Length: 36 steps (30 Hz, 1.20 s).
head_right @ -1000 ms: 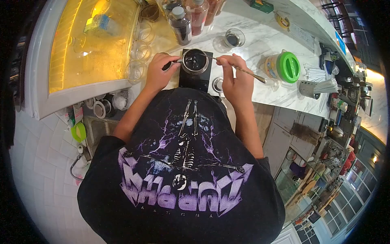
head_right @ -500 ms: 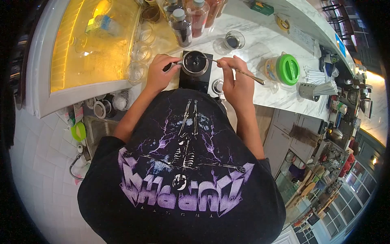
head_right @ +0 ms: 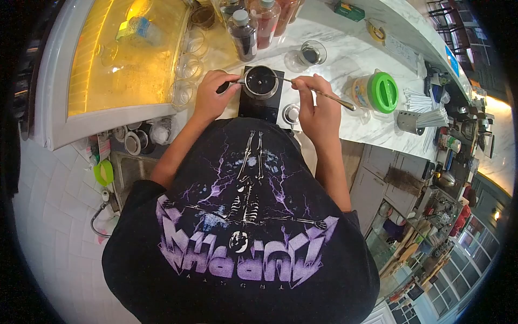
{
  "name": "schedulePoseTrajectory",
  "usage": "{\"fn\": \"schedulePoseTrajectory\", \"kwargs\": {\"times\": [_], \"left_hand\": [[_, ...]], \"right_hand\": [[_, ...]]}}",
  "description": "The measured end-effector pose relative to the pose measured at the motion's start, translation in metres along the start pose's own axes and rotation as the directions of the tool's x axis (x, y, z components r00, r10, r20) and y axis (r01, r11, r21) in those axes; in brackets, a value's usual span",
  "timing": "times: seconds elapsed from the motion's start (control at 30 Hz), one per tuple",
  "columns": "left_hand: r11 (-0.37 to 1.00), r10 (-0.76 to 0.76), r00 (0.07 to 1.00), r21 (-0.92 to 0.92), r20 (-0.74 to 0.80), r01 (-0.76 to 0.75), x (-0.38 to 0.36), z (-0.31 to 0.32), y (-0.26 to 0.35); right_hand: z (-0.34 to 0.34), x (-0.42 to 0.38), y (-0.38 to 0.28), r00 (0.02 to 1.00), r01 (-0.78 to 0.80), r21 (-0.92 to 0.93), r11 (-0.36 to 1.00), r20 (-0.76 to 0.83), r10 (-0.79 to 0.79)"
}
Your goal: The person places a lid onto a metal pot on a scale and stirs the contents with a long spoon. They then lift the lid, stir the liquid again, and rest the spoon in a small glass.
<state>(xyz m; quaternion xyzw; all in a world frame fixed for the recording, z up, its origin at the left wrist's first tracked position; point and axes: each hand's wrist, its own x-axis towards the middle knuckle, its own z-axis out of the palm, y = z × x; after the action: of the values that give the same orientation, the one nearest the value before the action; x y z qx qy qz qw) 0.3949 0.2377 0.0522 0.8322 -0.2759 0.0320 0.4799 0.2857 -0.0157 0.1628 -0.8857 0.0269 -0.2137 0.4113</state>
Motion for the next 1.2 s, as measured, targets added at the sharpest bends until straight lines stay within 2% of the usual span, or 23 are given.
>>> {"fn": "schedulePoseTrajectory", "kwargs": {"times": [0.2, 0.4, 0.53, 0.63, 0.7, 0.77, 0.83, 0.9, 0.97, 1.1, 1.17, 1.2], "left_hand": [[1.000, 0.003, 1.000, -0.001, 0.003, -0.003, 0.001, 0.003, -0.005], [1.000, 0.007, 1.000, -0.006, 0.020, -0.007, 0.001, -0.002, -0.005], [1.000, 0.028, 0.999, 0.006, 0.015, -0.028, 0.001, -0.001, -0.009], [1.000, -0.011, 1.000, -0.029, 0.005, 0.011, 0.002, 0.001, -0.010], [1.000, -0.002, 1.000, -0.025, 0.009, 0.002, 0.003, 0.002, -0.010], [1.000, 0.005, 1.000, -0.015, 0.008, -0.005, 0.003, 0.001, -0.011], [1.000, 0.024, 1.000, -0.018, 0.009, -0.024, 0.003, 0.000, -0.012], [1.000, 0.016, 1.000, -0.027, 0.007, -0.016, 0.003, -0.001, -0.012], [0.999, 0.011, 1.000, -0.035, 0.008, -0.011, 0.003, -0.001, -0.013], [0.999, 0.039, 0.999, -0.029, 0.019, -0.039, 0.006, 0.000, -0.015], [0.999, 0.047, 0.999, -0.020, 0.024, -0.046, 0.006, -0.001, -0.015], [0.998, 0.054, 0.998, -0.013, 0.021, -0.054, 0.005, -0.001, -0.016]], "right_hand": [[0.010, -0.001, -0.003, 0.999, 0.024, 0.001, 1.000, 0.025, -0.025], [0.011, -0.001, 0.001, 0.999, -0.013, 0.046, 0.999, -0.028, 0.015], [0.005, -0.003, -0.003, 1.000, -0.018, 0.011, 1.000, -0.006, 0.018], [0.011, -0.002, -0.008, 1.000, 0.005, 0.006, 1.000, 0.016, -0.006], [0.020, 0.000, -0.006, 0.999, 0.018, 0.046, 0.999, -0.031, -0.017], [0.020, 0.001, -0.008, 0.999, 0.006, 0.069, 0.998, -0.054, -0.002], [0.012, 0.000, -0.011, 0.992, -0.120, 0.092, 0.989, -0.037, 0.124], [0.008, -0.002, -0.007, 0.993, -0.109, 0.086, 0.990, -0.044, 0.113], [0.006, -0.002, -0.006, 0.999, 0.016, -0.004, 1.000, -0.029, -0.016], [0.020, -0.002, -0.012, 0.999, 0.020, 0.054, 0.998, -0.039, -0.018], [0.025, -0.002, -0.017, 0.997, -0.035, 0.015, 0.999, -0.067, 0.036], [0.029, -0.004, -0.012, 0.991, -0.090, 0.105, 0.990, -0.089, 0.100]]}}
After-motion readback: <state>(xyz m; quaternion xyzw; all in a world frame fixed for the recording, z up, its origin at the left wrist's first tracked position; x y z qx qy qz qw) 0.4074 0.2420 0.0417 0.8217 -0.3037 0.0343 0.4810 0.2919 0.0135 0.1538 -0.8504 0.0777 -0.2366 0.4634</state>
